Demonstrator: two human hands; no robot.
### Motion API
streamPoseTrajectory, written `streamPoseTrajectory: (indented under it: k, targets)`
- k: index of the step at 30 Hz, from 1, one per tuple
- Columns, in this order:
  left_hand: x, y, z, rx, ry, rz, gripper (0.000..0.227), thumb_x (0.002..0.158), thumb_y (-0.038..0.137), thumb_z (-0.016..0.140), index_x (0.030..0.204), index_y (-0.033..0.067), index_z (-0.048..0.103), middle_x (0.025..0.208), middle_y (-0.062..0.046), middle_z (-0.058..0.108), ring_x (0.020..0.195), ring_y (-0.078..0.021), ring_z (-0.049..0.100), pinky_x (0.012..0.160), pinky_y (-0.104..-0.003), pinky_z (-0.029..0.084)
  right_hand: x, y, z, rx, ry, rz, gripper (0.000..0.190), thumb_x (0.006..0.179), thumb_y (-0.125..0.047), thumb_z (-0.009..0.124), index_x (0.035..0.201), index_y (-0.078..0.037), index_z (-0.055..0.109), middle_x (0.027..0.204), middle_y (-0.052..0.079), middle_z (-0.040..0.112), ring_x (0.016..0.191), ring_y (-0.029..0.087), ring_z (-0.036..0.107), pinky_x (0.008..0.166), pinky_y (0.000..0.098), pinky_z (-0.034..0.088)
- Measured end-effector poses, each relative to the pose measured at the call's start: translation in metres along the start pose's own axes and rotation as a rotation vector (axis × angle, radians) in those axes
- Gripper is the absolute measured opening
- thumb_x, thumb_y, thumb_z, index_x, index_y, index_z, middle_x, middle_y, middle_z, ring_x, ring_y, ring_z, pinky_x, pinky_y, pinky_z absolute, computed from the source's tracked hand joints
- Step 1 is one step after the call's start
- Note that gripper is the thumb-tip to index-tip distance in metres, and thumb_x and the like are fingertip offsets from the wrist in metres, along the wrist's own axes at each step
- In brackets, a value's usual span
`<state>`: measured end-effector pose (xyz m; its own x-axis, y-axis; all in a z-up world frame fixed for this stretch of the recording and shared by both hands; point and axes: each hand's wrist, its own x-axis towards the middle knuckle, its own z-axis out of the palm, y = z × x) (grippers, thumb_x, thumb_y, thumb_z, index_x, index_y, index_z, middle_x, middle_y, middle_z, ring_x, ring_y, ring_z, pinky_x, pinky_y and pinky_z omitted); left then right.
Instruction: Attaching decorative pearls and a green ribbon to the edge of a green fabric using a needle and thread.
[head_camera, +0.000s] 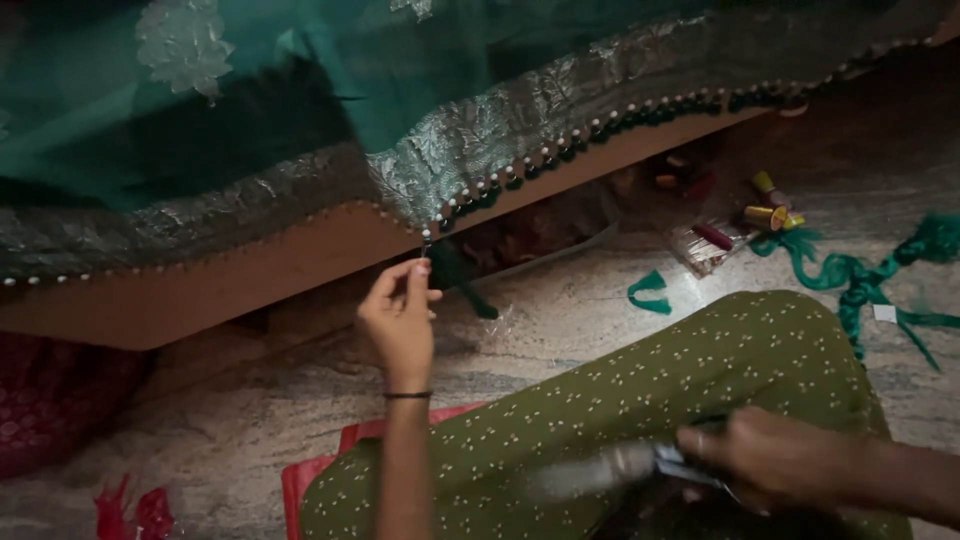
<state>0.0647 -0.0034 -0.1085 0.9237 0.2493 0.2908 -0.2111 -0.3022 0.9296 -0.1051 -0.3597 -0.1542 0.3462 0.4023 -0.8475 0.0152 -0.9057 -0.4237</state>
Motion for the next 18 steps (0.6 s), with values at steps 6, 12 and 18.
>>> streamPoseTrajectory:
  k: [6, 12, 18]
  targets:
    - [0.006, -0.01, -0.004, -0.416, -0.069, -0.214, 0.014, 0.1, 0.011, 0.066, 0.105, -0.0006, 0.073, 0.094, -0.01, 0.075, 0.075, -0.0134, 0.07, 0.061, -0.025, 0.054, 0.024, 0.002, -0.017, 0.274, 0.572, -0.661, 0.044, 0.101, -0.053, 0.068, 0.112, -0.01, 0.063, 0.078, -0.005, 0.054, 0.075, 0.015, 0.063, 0.06, 0.0307, 0.054]
    - [0.003, -0.007, -0.004, -0.75, -0.17, -0.262, 0.011, 0.102, 0.011, 0.061, 0.1, 0.0006, 0.064, 0.1, -0.013, 0.074, 0.089, -0.0171, 0.073, 0.083, -0.031, 0.061, 0.017, -0.036, -0.041, 0.961, 0.125, -0.707, 0.044, 0.095, -0.057, 0.066, 0.094, -0.014, 0.055, 0.061, -0.008, 0.044, 0.044, 0.006, 0.041, 0.037, 0.0217, 0.036]
    - [0.001, -0.01, -0.005, -0.753, -0.176, -0.23, 0.01, 0.104, 0.008, 0.062, 0.097, 0.0014, 0.063, 0.102, -0.012, 0.072, 0.094, -0.0173, 0.071, 0.089, -0.035, 0.06, 0.022, -0.04, -0.051, 0.952, 0.159, -0.638, 0.043, 0.092, -0.057, 0.068, 0.091, -0.017, 0.052, 0.061, -0.01, 0.039, 0.044, 0.005, 0.037, 0.037, 0.023, 0.034]
